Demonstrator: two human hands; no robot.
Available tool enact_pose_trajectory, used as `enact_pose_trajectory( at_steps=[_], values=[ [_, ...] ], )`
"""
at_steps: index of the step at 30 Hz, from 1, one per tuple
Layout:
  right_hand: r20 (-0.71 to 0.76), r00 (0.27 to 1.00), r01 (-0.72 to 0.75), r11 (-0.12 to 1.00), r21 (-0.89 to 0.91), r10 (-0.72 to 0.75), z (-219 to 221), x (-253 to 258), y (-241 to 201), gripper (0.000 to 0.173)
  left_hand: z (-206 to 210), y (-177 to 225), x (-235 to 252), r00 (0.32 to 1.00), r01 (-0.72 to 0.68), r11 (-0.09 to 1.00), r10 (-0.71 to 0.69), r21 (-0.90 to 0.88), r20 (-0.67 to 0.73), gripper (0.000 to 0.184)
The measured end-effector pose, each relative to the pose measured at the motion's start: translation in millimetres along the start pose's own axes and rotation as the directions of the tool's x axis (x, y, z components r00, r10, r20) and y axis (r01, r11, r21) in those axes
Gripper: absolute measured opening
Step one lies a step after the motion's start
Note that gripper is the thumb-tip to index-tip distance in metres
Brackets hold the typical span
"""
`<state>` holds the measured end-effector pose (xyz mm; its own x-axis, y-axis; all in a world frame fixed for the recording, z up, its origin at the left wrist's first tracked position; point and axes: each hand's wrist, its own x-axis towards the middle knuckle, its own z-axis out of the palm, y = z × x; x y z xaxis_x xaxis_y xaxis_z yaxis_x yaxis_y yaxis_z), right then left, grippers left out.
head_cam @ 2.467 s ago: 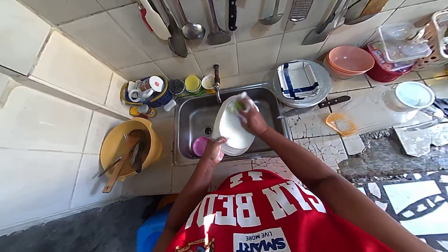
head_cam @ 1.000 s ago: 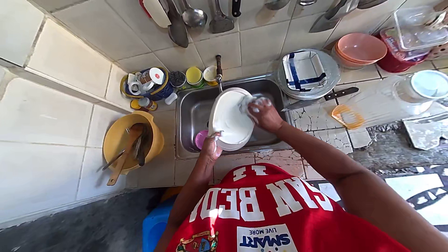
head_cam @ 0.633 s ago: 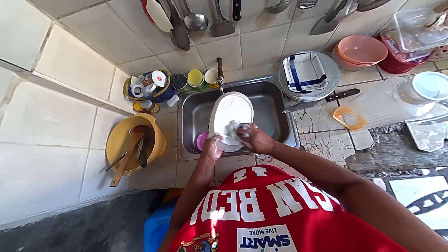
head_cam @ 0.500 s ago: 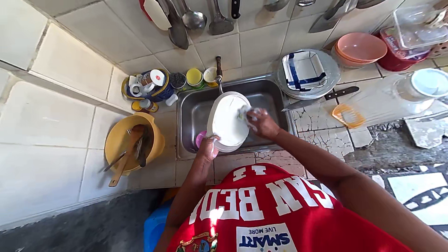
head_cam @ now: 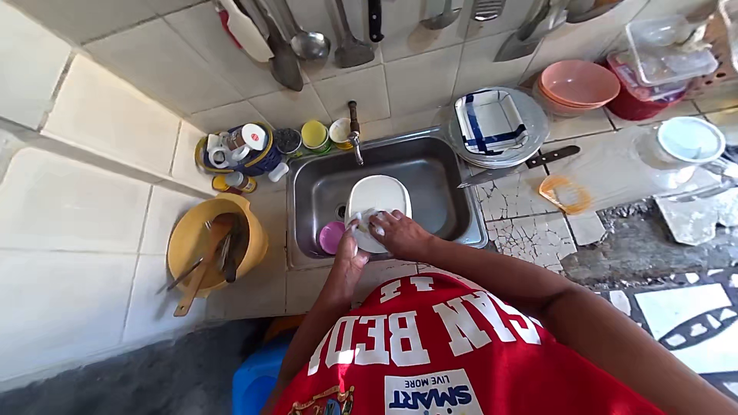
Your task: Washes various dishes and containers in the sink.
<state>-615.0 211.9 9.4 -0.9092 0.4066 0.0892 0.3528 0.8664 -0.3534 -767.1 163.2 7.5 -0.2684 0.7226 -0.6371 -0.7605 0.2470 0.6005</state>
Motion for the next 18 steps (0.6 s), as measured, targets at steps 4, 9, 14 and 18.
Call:
enact_pose_trajectory(
  at_steps=[4, 9, 14, 18],
  values=[
    [-0.372, 0.927, -0.030, 0.999, 0.028, 0.038, -2.6, -4.5, 14.7, 0.032, 24.0, 11.9, -7.3, 0.996, -0.087, 0.988, 0.090, 0.127, -0.023, 0.024],
    [-0.618, 0.685, -0.208, 0.916, 0.342, 0.386, -35.4, 7.3, 54.6, 0.030, 21.9, 17.6, 27.1, 0.925, -0.375, 0.831, 0.367, 0.411, 0.103, 0.033],
    [-0.391, 0.385, -0.251, 0.502, 0.827, 0.836, -40.5, 5.1, 110.5, 0.043, -15.1, -13.4, 50.8, 0.952, -0.240, 0.882, 0.296, 0.406, -0.079, 0.071],
    [-0.178, 0.452, -0.432, 0.389, 0.814, 0.874, -24.2, 2.2, 136.2, 0.045, -16.8, -9.2, 29.1, 0.983, -0.143, 0.979, 0.124, 0.144, 0.133, 0.034]
  ],
)
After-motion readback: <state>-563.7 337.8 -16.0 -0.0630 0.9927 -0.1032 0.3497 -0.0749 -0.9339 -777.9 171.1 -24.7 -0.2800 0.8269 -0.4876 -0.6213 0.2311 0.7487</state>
